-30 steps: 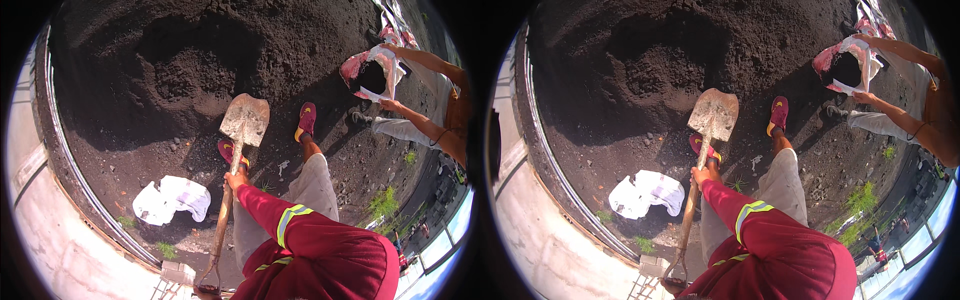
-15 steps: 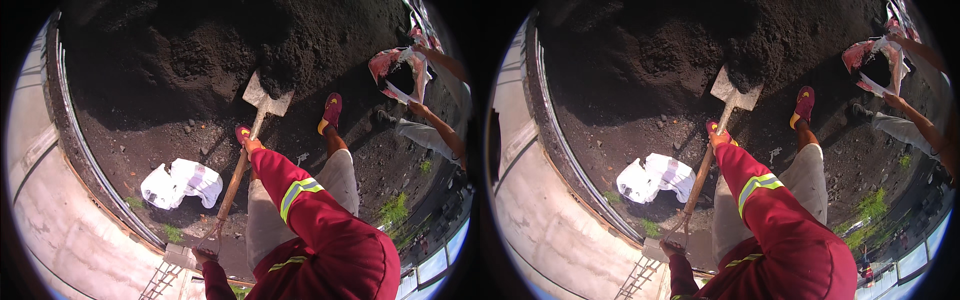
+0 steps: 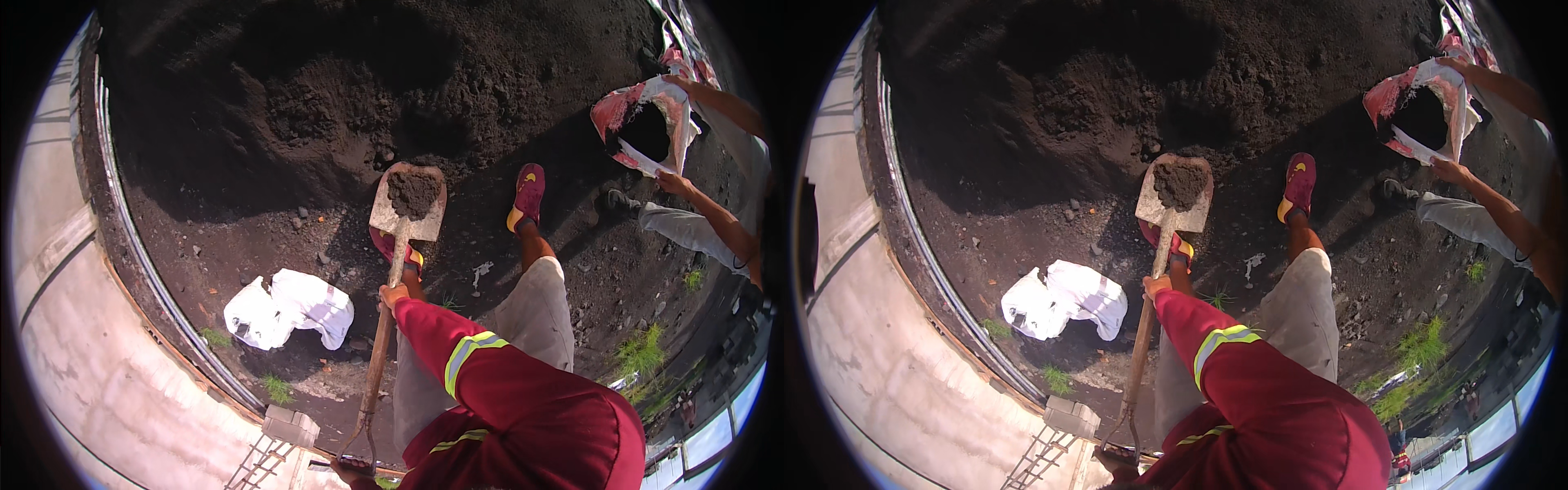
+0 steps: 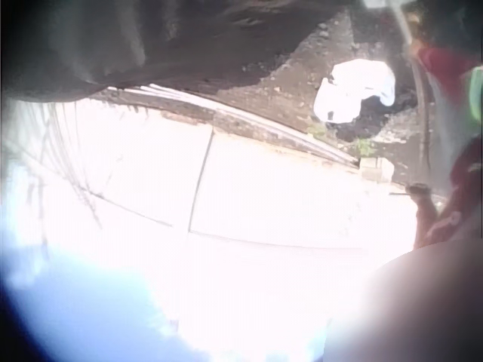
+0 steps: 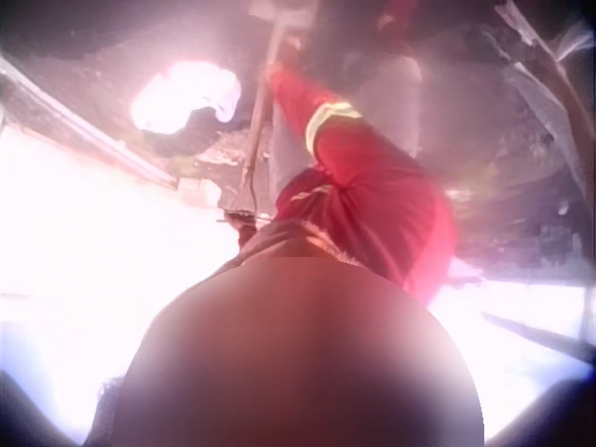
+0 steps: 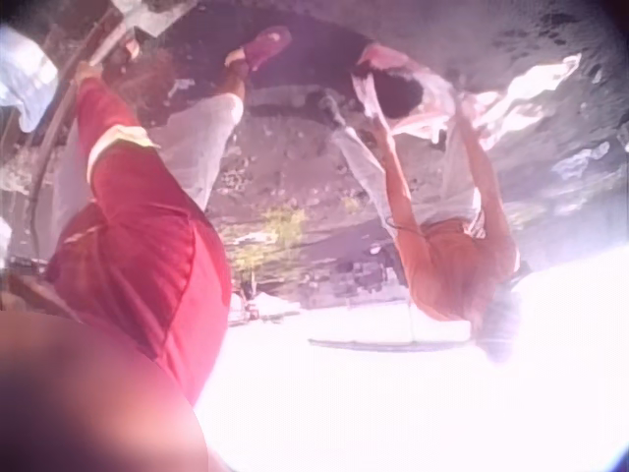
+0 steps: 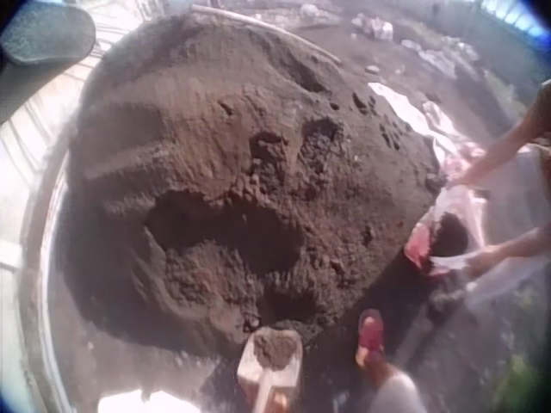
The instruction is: The person uses a shovel to scoop dark soil from a pile and transfers it into a sack held open by another person. The process repeats multiple times as the sack is filled.
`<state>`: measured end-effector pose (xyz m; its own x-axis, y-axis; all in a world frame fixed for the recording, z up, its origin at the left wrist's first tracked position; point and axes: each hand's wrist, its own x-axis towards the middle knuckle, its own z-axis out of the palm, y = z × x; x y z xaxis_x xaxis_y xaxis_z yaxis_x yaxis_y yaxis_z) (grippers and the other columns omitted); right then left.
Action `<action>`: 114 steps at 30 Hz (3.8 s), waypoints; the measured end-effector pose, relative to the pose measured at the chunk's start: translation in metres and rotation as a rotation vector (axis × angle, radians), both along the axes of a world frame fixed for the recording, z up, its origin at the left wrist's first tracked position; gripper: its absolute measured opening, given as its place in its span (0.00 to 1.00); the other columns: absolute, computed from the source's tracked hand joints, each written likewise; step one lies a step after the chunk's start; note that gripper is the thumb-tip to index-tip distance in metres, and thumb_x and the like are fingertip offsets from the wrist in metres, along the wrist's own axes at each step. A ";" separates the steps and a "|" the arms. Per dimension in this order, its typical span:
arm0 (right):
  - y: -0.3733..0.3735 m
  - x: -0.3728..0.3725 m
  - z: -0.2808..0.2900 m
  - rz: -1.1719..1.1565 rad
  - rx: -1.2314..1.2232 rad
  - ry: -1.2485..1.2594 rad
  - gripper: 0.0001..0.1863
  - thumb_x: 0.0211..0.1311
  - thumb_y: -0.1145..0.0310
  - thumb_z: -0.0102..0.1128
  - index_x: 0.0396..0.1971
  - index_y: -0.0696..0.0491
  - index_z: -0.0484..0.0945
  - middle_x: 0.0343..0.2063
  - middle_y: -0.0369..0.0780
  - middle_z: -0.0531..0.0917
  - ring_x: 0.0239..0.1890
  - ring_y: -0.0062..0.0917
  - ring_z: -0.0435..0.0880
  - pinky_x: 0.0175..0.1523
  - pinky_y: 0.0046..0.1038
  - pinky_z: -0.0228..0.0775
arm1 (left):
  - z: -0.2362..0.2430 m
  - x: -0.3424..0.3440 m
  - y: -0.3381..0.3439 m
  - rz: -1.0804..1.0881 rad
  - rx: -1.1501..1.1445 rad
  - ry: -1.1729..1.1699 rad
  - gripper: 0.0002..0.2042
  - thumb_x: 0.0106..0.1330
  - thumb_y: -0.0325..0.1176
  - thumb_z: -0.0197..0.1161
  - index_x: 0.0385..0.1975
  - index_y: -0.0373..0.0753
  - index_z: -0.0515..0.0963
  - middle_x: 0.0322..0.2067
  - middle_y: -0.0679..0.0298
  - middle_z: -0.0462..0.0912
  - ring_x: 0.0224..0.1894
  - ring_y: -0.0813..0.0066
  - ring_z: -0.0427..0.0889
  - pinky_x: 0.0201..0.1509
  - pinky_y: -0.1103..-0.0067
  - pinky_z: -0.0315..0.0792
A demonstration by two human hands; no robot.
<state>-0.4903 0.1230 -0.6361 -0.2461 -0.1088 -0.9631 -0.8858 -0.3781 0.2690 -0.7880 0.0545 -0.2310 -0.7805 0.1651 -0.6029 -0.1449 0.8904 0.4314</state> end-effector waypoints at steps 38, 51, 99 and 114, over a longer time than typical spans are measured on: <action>-0.231 0.529 0.113 -1.316 0.568 -0.474 0.09 0.59 0.65 0.56 0.27 0.52 0.67 0.17 0.35 0.72 0.16 0.22 0.72 0.23 0.27 0.71 | 0.069 0.456 0.031 -2.073 0.517 -0.413 0.27 0.51 0.55 0.67 0.29 0.32 0.73 0.20 0.59 0.76 0.19 0.73 0.76 0.23 0.77 0.69; 0.104 0.026 0.050 -0.060 0.184 -0.222 0.13 0.54 0.70 0.63 0.36 0.60 0.71 0.21 0.41 0.77 0.18 0.27 0.78 0.22 0.30 0.74 | 0.048 0.083 0.055 -0.143 0.121 0.235 0.28 0.57 0.68 0.54 0.13 0.51 0.61 0.08 0.73 0.60 0.11 0.78 0.62 0.15 0.78 0.60; 0.177 0.019 0.077 0.188 0.320 -0.262 0.20 0.54 0.67 0.66 0.41 0.62 0.71 0.26 0.44 0.80 0.23 0.30 0.81 0.26 0.31 0.76 | 0.032 0.061 0.059 0.036 0.206 0.163 0.24 0.61 0.64 0.51 0.16 0.51 0.64 0.10 0.74 0.63 0.10 0.78 0.63 0.15 0.79 0.60; 0.035 0.261 0.090 -0.422 0.263 -0.605 0.12 0.57 0.69 0.60 0.33 0.55 0.66 0.21 0.36 0.72 0.19 0.23 0.74 0.26 0.30 0.72 | -0.027 0.159 0.074 -0.539 0.259 -0.235 0.25 0.61 0.65 0.51 0.18 0.49 0.65 0.11 0.71 0.63 0.12 0.77 0.64 0.17 0.81 0.63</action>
<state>-0.2292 0.1585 -0.5458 0.3601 0.1271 -0.9242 -0.9328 0.0389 -0.3582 -0.6288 0.1286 -0.2585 -0.3995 0.6605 -0.6357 0.1771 0.7360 0.6534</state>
